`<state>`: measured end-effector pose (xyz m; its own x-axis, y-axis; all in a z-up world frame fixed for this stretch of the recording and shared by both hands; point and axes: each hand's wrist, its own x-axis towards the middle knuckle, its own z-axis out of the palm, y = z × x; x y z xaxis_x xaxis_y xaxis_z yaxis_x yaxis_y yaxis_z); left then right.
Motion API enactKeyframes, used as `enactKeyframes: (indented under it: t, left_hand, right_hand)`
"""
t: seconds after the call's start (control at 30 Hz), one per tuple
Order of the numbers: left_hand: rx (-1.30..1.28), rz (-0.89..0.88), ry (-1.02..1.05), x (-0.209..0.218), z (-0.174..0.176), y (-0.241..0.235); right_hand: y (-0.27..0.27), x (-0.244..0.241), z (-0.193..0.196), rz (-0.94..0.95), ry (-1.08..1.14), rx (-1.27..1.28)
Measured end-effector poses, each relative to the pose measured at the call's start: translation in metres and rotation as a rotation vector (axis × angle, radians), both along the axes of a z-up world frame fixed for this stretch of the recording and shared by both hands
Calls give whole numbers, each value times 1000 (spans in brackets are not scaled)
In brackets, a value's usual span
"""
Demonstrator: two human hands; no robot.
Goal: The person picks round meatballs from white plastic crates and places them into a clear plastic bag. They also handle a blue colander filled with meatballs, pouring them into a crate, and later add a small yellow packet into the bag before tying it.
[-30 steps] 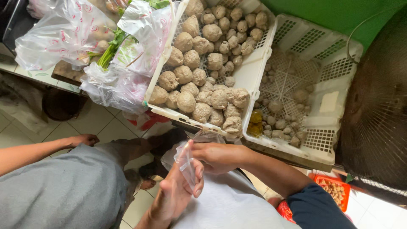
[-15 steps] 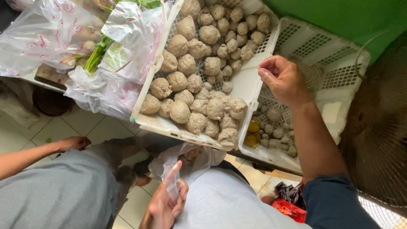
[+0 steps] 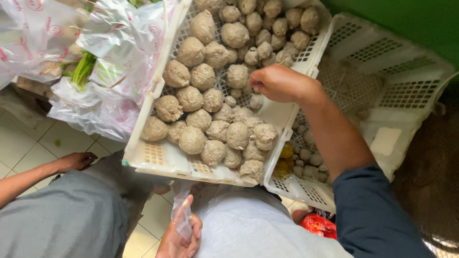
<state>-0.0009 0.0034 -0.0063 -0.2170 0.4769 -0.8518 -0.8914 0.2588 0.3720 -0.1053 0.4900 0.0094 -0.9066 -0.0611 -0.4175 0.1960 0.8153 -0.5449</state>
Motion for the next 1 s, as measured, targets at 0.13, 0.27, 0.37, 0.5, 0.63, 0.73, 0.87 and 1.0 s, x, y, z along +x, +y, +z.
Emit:
enactKeyframes:
  t: [0.13, 0.27, 0.37, 0.5, 0.63, 0.73, 0.87, 1.0]
  left_hand:
    - [431, 186, 148, 2, 0, -5]
    - [397, 131, 198, -9, 7, -1]
    - [410, 62, 218, -21, 18, 5]
    - [381, -43, 227, -40, 34, 12]
    - [424, -119, 258, -47, 45, 16]
    - [478, -160, 274, -51, 49, 19]
    - [515, -223, 284, -52, 52, 25]
    - [502, -274, 274, -51, 53, 32]
  right_hand:
    - [18, 26, 5, -118, 338, -135]
    - [25, 91, 22, -538, 523, -314]
    - [11, 150, 24, -801, 577, -346]
    - [-41, 232, 22, -948, 508, -64]
    - [-84, 296, 4, -984, 395, 170]
    - [-94, 325, -12, -992, 181, 229]
    - [-77, 328, -26, -757, 96, 218]
    - [-60, 294, -42, -575, -287, 194]
